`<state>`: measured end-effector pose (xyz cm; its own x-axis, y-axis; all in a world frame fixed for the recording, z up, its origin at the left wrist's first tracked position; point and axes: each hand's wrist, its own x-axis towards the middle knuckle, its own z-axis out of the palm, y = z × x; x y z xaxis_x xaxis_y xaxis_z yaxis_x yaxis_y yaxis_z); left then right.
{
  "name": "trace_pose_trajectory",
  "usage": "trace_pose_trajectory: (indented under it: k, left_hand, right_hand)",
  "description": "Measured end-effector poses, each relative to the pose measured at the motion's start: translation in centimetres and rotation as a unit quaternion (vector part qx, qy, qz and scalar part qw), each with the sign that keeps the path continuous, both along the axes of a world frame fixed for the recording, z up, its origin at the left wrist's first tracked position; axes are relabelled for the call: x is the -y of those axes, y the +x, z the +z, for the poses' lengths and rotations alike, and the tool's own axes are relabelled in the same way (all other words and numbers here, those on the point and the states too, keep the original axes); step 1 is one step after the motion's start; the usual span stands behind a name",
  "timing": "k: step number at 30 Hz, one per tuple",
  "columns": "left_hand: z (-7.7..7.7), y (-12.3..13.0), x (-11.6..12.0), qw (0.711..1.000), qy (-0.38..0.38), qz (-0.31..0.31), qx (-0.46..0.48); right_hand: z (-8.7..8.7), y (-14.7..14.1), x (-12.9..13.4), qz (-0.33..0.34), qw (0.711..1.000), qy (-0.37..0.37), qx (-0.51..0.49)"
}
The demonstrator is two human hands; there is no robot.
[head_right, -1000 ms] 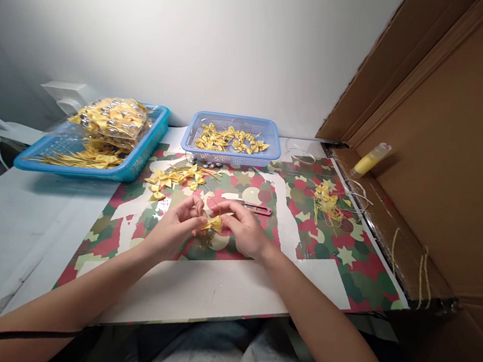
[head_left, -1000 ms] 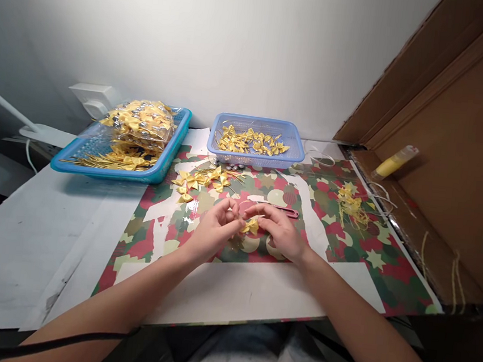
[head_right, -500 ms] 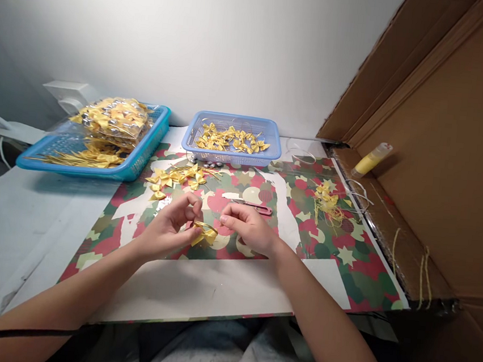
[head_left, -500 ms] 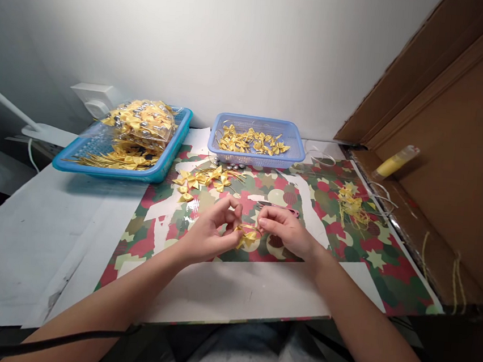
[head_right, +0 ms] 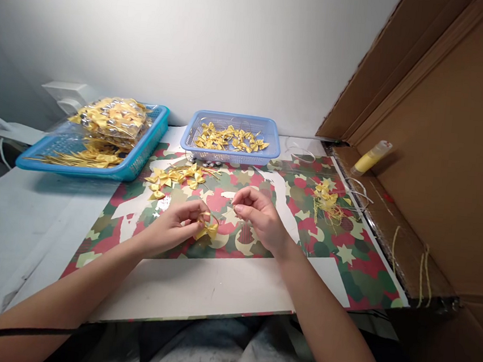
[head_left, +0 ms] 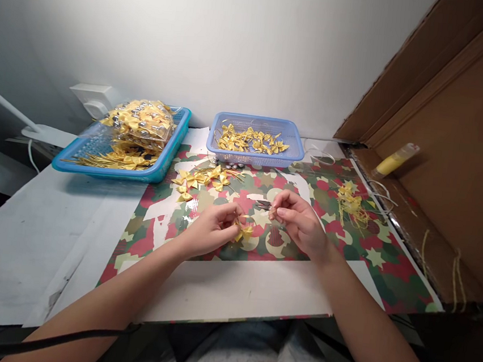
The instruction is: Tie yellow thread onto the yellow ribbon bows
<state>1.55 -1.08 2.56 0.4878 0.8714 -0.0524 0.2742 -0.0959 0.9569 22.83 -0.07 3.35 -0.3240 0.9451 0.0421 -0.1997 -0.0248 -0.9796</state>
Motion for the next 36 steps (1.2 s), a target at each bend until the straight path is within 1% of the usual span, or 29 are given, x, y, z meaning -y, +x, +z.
trace_pose_trajectory:
  k: [3,6,9,12,15,19,21,23,28,36]
  left_hand:
    - [-0.33,-0.17,-0.53,0.999,0.032,0.015,-0.031]
    - [-0.42,-0.32,-0.95,0.994,0.085,0.019,-0.073]
    - [-0.45,-0.41,-1.14,0.988,0.116,0.011,-0.097]
    - [-0.52,-0.45,-1.13,0.987,0.125,0.007,-0.096]
    - [-0.52,-0.42,-1.04,0.992,0.096,0.013,-0.079]
    - [-0.31,-0.30,-0.90,1.000,-0.012,0.003,0.000]
    - [-0.19,-0.25,-0.85,0.997,-0.061,-0.002,0.041]
    - [-0.16,-0.25,-0.81,0.993,-0.090,-0.004,0.074]
    - [-0.28,-0.39,-0.78,0.987,-0.115,-0.016,0.109]
    - [0.07,-0.36,-0.46,0.989,-0.105,-0.016,0.107]
  right_hand:
    - [0.02,-0.10,-0.19,-0.034,0.999,-0.027,0.000]
    - [-0.08,-0.28,-0.38,-0.058,0.997,-0.046,0.005]
    - [-0.24,-0.37,-0.48,-0.066,0.996,-0.053,-0.001]
    - [-0.32,-0.35,-0.48,-0.069,0.996,-0.054,-0.002]
    - [-0.27,-0.30,-0.47,-0.076,0.996,-0.055,0.002]
    - [-0.26,-0.29,-0.54,-0.084,0.995,-0.057,0.003]
    - [-0.36,-0.27,-0.63,-0.085,0.995,-0.056,0.004]
    - [-0.50,-0.24,-0.72,-0.090,0.994,-0.054,0.004]
    - [-0.69,-0.17,-0.87,-0.105,0.993,-0.060,-0.007]
    - [-0.55,-0.17,-0.89,-0.119,0.991,-0.066,-0.016]
